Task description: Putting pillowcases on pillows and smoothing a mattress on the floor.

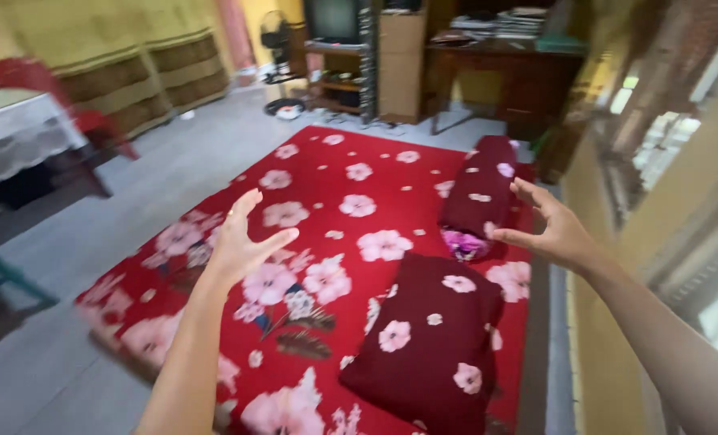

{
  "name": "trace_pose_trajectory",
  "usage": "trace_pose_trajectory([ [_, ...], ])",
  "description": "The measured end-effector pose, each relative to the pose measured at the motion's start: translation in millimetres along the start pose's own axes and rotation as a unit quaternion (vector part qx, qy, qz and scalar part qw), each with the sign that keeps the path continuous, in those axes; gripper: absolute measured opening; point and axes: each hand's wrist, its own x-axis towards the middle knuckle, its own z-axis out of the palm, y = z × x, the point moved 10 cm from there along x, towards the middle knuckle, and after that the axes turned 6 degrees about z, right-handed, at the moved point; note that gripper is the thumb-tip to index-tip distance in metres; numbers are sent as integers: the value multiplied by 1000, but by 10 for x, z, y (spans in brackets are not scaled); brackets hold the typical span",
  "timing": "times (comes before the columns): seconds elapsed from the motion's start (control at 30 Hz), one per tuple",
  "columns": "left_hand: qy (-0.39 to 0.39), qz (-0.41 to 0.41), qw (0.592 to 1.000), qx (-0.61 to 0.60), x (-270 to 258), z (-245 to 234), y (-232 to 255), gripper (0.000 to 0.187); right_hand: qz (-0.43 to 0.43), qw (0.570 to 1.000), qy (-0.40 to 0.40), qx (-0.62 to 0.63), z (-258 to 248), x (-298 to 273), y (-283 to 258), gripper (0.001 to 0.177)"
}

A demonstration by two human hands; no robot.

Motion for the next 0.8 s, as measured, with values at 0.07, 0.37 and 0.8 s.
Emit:
trace_pose_trajectory([
  [0.07, 8, -20, 1000, 18, -142, -330, -133, 102, -15, 1000, -23, 13, 253, 63, -272, 105],
  [0.37, 47, -88, 991, 92, -739, -1899, -1057, 104, -84, 989, -101, 65, 1902, 579, -1479, 106],
  [0.8, 183, -219, 956, 73, -1725, -3955, -2311, 90, -130, 946, -228, 191, 4230, 930, -3103, 97],
])
